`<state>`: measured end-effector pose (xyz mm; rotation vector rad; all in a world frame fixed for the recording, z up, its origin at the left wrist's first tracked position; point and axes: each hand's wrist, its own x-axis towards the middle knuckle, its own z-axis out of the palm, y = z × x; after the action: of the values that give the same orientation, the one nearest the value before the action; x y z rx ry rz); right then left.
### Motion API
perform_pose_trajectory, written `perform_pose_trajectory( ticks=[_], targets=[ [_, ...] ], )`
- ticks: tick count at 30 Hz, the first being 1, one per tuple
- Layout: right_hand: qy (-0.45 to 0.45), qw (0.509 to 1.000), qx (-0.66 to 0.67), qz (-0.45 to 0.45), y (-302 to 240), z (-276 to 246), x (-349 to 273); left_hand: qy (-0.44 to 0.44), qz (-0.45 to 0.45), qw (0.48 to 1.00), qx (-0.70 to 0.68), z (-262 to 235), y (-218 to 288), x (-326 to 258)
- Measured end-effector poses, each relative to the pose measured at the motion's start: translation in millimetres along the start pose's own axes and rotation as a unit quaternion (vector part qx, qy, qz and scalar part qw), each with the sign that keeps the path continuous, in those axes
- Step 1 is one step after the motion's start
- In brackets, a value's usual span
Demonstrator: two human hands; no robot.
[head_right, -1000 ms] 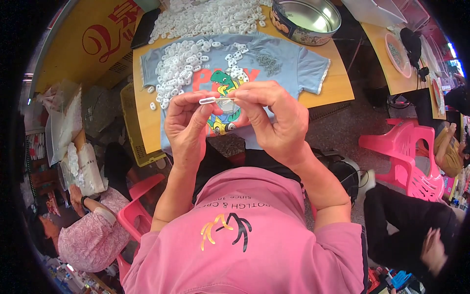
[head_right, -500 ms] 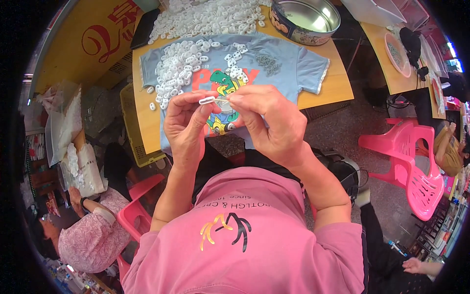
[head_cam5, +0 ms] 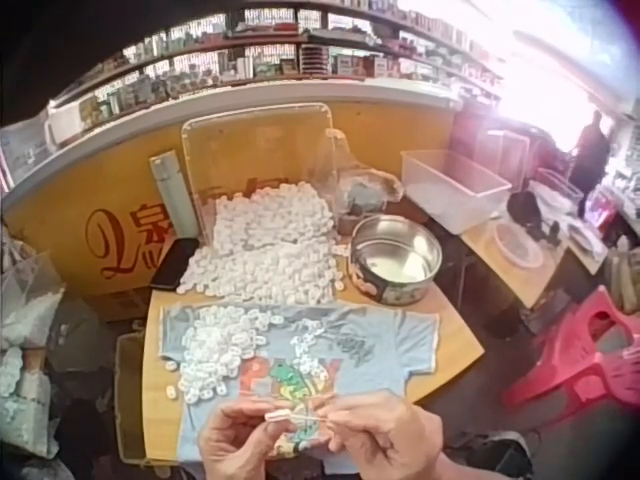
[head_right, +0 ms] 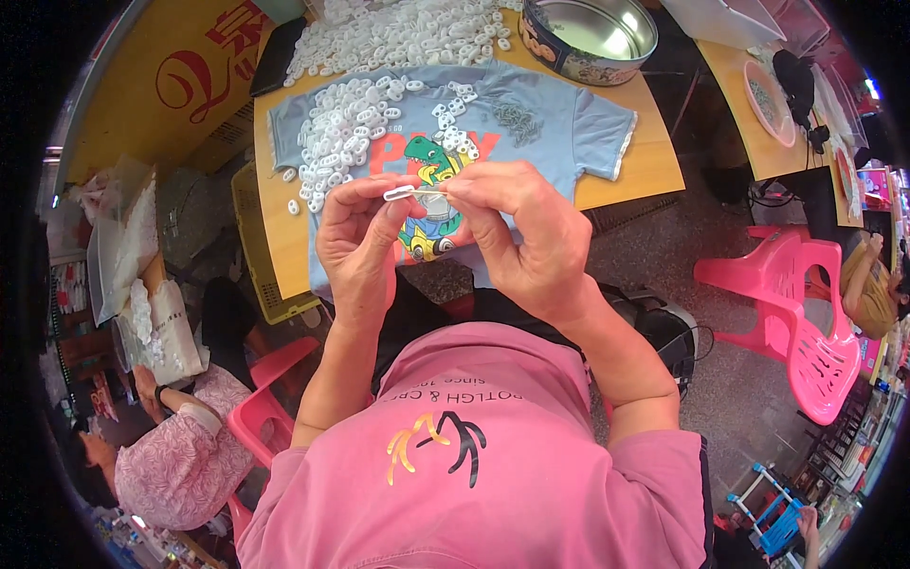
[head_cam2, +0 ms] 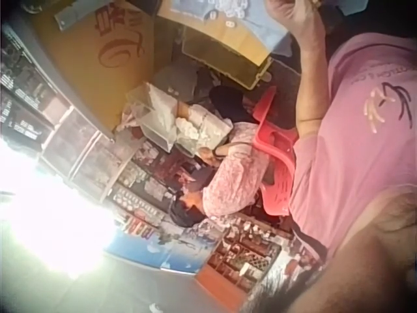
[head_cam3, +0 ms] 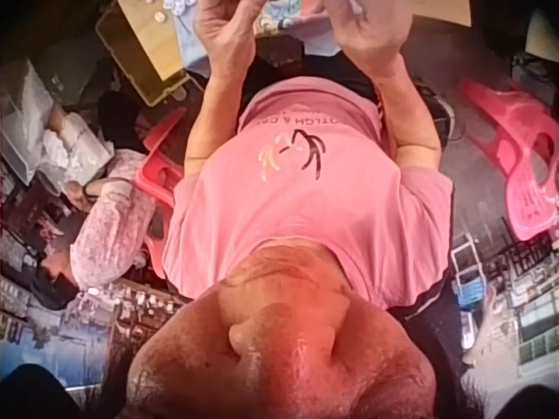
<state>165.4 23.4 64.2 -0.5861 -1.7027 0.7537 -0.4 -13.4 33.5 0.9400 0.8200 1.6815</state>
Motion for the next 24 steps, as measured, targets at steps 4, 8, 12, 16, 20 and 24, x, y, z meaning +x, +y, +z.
perform_pose_trajectory(
  ticks=[4,8,12,16,20,24],
  targets=[
    [0.008,0.999,0.036,0.024,4,3,-3,-0.006,0.002,1.000,-0.002,0,-1,0],
    [0.030,0.992,0.097,0.072,5,6,-3,-0.007,-0.002,1.000,-0.005,0,-1,0],
    [0.050,0.981,0.140,0.125,1,9,-4,-0.001,-0.006,1.000,-0.008,0,0,-1],
    [0.062,0.953,0.205,0.216,0,10,-7,0.004,-0.010,1.000,-0.006,-1,-2,0],
    [0.072,0.927,0.259,0.260,4,11,-8,0.006,0.001,1.000,0.015,-2,-2,1],
    [0.073,0.930,0.245,0.265,1,13,-8,0.020,0.012,0.998,0.063,-3,-3,0]
  ],
)
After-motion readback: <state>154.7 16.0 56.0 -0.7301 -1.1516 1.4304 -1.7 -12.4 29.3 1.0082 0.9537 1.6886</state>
